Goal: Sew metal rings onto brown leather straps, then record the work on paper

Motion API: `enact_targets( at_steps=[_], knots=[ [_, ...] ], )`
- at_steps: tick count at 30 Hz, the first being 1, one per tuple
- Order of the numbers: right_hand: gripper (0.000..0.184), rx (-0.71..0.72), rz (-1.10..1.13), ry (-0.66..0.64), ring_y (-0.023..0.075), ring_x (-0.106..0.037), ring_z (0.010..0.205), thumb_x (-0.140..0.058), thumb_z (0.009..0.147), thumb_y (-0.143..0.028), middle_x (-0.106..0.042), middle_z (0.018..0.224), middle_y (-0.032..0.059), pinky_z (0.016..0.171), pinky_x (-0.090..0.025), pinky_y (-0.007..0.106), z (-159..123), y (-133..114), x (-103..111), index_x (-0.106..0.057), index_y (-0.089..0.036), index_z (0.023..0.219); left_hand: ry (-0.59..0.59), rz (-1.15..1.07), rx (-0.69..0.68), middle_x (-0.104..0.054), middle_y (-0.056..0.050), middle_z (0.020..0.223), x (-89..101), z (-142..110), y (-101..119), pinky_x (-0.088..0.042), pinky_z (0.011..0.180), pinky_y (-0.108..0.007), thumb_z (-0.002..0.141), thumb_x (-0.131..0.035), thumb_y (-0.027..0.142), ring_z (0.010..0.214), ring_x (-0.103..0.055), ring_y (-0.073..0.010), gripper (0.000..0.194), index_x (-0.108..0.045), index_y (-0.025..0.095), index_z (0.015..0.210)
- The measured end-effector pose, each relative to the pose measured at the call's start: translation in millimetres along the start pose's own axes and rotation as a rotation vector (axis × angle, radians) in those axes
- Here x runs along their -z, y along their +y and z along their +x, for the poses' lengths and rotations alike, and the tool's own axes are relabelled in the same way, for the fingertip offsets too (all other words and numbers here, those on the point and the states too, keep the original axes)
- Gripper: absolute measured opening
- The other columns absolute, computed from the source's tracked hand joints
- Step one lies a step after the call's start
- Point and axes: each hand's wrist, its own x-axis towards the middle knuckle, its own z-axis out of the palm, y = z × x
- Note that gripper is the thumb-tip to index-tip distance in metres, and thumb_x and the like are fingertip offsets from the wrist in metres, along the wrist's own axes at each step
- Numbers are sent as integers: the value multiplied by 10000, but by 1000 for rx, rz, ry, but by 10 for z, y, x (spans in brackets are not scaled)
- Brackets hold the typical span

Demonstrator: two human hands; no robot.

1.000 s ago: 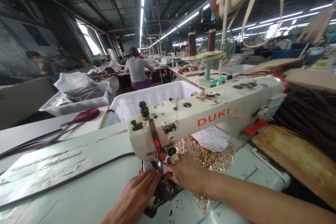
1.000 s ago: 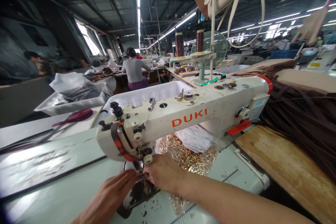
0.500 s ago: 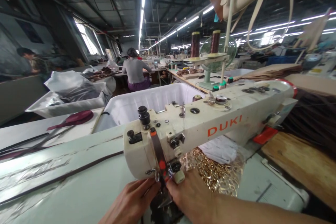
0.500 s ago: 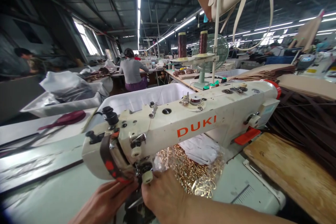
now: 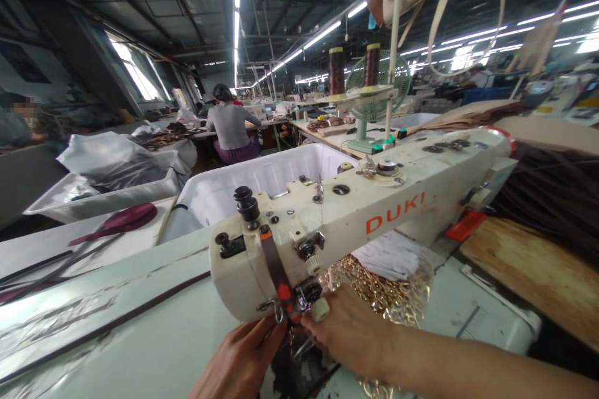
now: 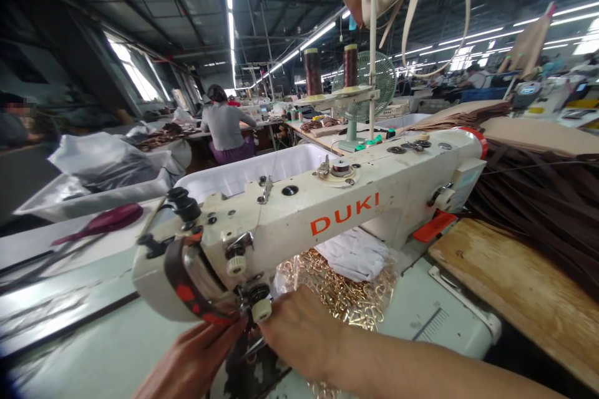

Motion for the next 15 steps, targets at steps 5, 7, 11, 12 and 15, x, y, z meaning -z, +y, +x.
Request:
enact_targets(
  at_steps=[5,7,11,12,15],
  knots=[
    [174,-59,-25,9,167,-614,740,-497,901,-219,-670,831,73,641,-420,264,-32,68,182,-654,-161,854,6,-5,-31,-678,-77,1090,-51,-36,-33,-554,800,-248,889,-374,99,937,-665,-194,557,-318,232,1427],
    [180,-87,-32,34,158,-611,716,-501,903,-247,-667,865,69,617,-406,260,-31,75,200,-652,-163,853,-25,17,-43,-665,-81,1126,-55,-52,-51,-555,811,-256,881,-392,99,960,-660,-199,646,-182,241,1476],
    [181,-96,-29,62,154,-607,679,-489,898,-254,-667,910,49,569,-372,262,-9,102,142,-649,-176,871,-44,40,-41,-656,-86,1147,-70,-70,-58,-562,811,-272,876,-404,105,968,-658,-212,719,-62,248,1493],
    [182,-96,-13,65,151,-606,672,-488,894,-256,-669,898,38,560,-362,259,0,113,123,-652,-183,863,-34,43,-32,-660,-84,1135,-80,-73,-55,-566,797,-271,881,-394,106,956,-660,-212,711,-63,252,1493],
    [177,-125,34,69,150,-606,659,-509,865,-262,-672,830,17,539,-334,250,37,148,86,-664,-193,814,-6,48,-12,-675,-72,1093,-116,-87,-53,-574,763,-264,891,-373,111,906,-669,-203,643,-168,265,1481]
  ],
)
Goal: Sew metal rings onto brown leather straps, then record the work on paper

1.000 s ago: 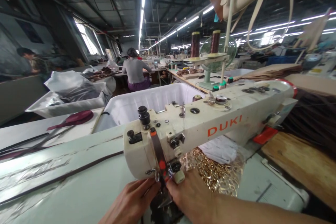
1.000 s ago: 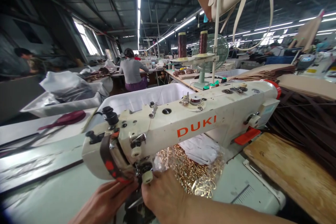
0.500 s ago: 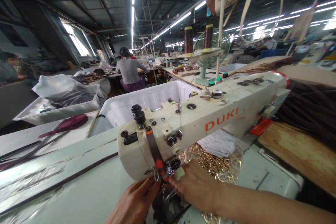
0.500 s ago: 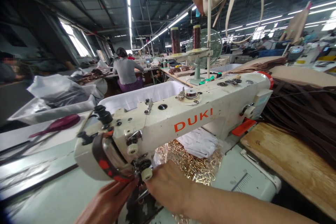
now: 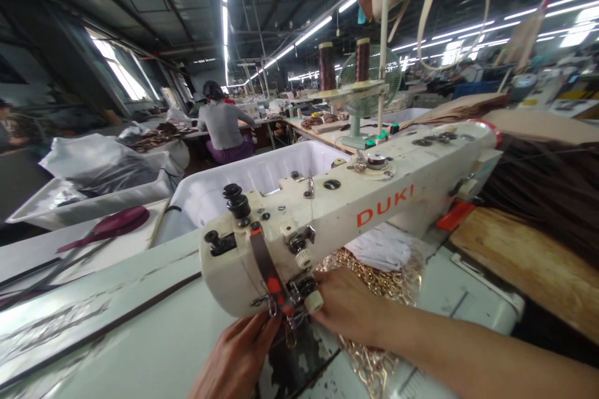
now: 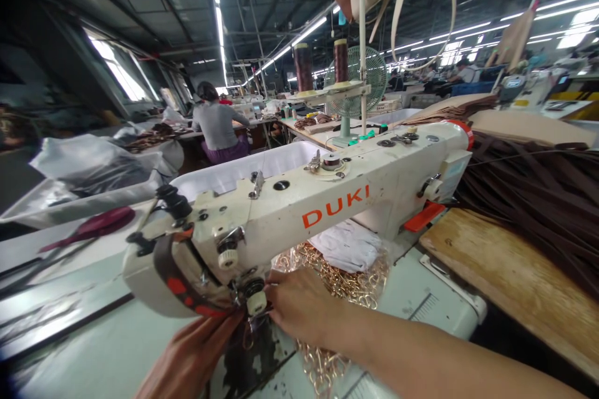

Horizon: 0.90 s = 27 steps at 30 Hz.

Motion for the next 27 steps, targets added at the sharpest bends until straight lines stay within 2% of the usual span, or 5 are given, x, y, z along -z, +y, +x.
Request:
enact_targets(
  at_steps=[6,13,19,23,27],
  knots=[
    [185,-90,35,-6,181,-621,682,-513,803,-276,-682,838,44,543,-333,256,100,-10,-42,-665,-172,787,-13,-120,77,-667,-41,1146,-12,-11,-64,-543,836,-239,902,-431,158,964,-659,-184,428,-509,264,1309],
    [205,-95,-2,1,207,-620,737,-488,817,-319,-659,848,44,597,-380,279,90,-1,-121,-652,-197,824,-118,-360,519,-708,-25,1023,-29,119,-174,-530,872,-338,913,-450,437,984,-647,-228,309,-678,250,1007],
    [183,98,-35,41,183,-618,762,-537,853,-325,-647,979,17,653,-432,289,-100,-207,-32,-572,-232,1006,-172,-369,263,-678,-36,1027,79,243,-106,-464,945,-352,954,-334,265,977,-620,-199,282,-608,225,1009],
    [211,267,-304,204,186,-599,639,-640,785,-249,-619,789,46,489,-389,261,-97,-390,-348,-489,-160,902,-153,-303,196,-660,-41,944,169,284,-9,-476,891,-300,948,-311,197,884,-615,-166,273,-575,200,878],
    [127,179,-451,487,103,-475,390,-547,788,-108,-570,655,22,366,-272,233,40,-451,-750,-453,-149,864,-74,-176,152,-648,-65,975,150,263,-21,-477,900,-318,925,-369,195,925,-600,-184,242,-539,186,752]
  ],
)
